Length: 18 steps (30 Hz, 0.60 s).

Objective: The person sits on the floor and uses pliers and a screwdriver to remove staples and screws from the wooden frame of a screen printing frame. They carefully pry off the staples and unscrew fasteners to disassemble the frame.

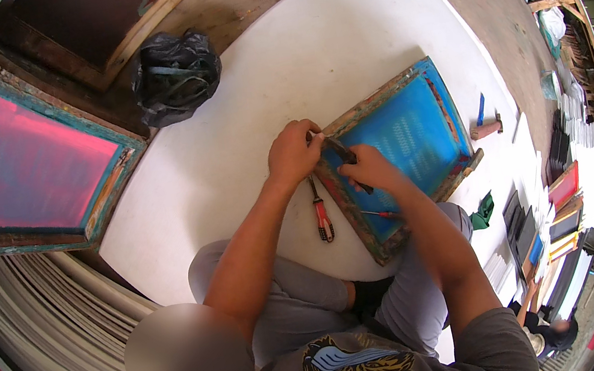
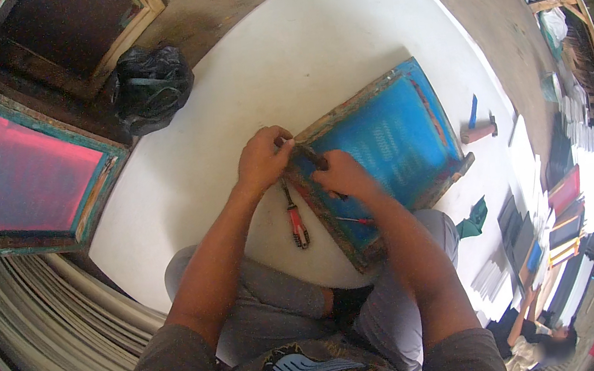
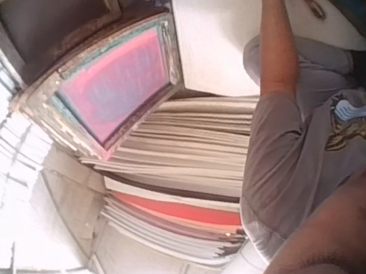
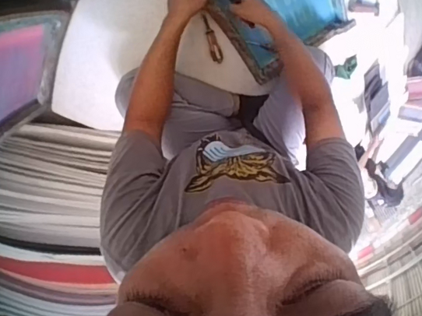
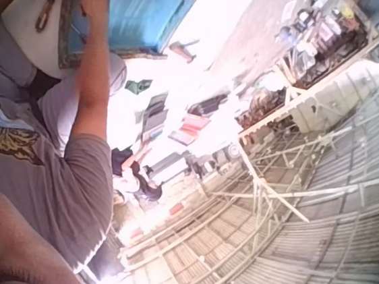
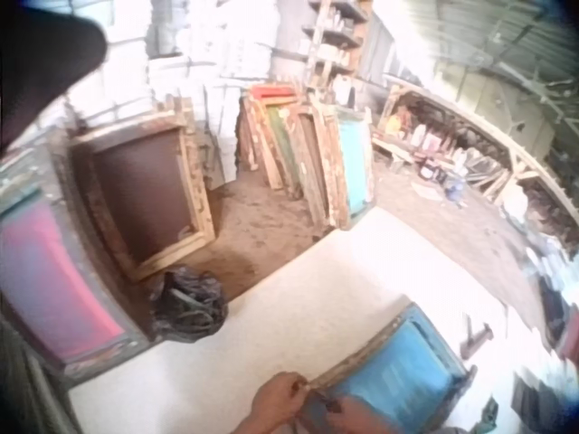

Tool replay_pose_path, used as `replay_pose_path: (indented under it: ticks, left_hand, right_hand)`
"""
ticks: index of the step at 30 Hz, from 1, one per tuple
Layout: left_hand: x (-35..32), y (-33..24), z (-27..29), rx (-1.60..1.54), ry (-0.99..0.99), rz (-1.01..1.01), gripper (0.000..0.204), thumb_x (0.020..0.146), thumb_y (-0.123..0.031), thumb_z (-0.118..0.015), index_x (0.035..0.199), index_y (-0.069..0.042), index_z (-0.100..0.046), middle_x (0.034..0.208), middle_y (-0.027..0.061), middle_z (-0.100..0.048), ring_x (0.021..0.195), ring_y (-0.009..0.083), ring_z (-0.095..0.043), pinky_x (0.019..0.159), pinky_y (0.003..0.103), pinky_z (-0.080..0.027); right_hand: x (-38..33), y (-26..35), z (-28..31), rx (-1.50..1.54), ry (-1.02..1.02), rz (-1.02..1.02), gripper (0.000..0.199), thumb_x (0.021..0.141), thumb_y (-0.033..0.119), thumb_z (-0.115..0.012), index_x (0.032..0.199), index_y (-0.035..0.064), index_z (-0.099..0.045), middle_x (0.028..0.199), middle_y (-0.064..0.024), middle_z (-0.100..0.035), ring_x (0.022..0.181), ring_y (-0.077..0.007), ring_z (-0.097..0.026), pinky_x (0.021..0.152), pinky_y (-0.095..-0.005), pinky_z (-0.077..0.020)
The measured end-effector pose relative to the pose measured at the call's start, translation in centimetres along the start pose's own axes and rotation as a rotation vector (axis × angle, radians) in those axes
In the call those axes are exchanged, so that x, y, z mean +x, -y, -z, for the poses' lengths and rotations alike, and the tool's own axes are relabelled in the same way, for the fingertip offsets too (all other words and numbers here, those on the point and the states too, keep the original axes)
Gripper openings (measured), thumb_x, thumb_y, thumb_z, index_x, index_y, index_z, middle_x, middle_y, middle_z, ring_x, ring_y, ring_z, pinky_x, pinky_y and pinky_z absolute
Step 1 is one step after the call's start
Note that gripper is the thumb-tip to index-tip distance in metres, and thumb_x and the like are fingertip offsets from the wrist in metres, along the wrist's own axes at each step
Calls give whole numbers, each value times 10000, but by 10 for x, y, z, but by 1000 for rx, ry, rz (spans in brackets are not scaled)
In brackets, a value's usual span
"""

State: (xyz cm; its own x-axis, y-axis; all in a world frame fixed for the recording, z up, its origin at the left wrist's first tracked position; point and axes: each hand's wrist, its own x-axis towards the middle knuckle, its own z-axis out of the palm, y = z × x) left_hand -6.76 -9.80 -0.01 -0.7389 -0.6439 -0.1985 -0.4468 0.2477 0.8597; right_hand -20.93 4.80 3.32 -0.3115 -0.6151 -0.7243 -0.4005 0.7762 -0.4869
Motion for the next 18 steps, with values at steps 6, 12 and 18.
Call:
replay_pose_path:
  ticks: [6,12,18]
  left_hand:
    - [-2,-2,0,91,41,-26,178,921,-265,-687,1049,-158,-747,995,111,-665,901,296,-682,780,410,-535]
    - [-4,-8,1,123,9,-82,163,919,-262,-691,1027,-156,-751,996,88,-661,911,299,-682,768,415,-539]
    - [-4,-1,-5,209,-61,-167,133,901,-236,-699,983,-139,-739,989,88,-658,910,310,-677,763,422,-545]
  right_hand:
    - [-14,7,20,422,243,-160,444,1015,389,-566,1193,-17,-595,863,-142,-726,711,-199,-723,544,-339,-522]
    - [-18,7,24,507,276,-181,467,1044,401,-515,1216,-28,-586,875,-150,-731,700,-202,-721,534,-330,-502]
    - [-19,18,25,462,288,-167,392,1051,349,-509,1134,-25,-590,859,-146,-730,653,-185,-704,492,-316,-474]
